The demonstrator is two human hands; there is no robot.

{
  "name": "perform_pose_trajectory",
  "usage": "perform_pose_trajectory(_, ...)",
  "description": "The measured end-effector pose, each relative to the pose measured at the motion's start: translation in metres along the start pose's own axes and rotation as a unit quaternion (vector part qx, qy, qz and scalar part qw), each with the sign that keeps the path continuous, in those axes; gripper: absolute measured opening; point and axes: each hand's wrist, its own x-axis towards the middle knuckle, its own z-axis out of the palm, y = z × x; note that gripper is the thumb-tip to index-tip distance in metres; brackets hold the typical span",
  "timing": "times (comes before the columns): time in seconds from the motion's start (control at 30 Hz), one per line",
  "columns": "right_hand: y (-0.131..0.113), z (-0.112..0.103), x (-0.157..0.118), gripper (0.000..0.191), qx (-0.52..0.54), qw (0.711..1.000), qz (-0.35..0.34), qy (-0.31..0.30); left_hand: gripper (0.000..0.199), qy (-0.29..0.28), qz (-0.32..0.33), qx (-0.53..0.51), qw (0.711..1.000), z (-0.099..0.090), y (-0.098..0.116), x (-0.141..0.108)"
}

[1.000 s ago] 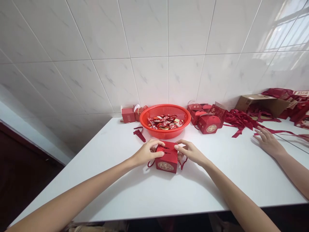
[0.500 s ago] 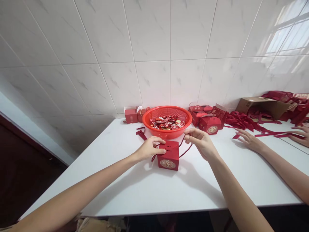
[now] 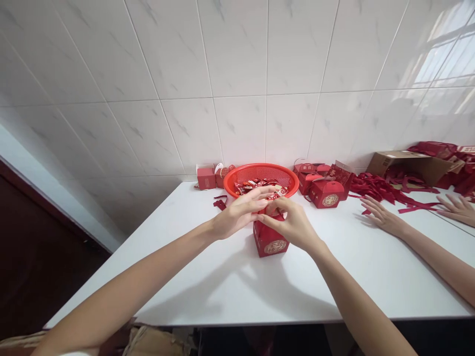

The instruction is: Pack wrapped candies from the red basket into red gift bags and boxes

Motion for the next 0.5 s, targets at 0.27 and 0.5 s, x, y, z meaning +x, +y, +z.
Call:
perform_pose_trajectory(0.27,0.009,0.007,-0.005,0.019,0.001,0.997,-0.002,0.081,0.060,-0.040,0.012,0.020,0.999,0.009,-0.003,0.008)
perform_pose_trajectory(0.5,0.018,-0.035,-0.001,0.027,0.053,0.974,0.018,0.220,0.053,-0.010,-0.019,0.118,0.993,-0.009,-0.003,-0.011)
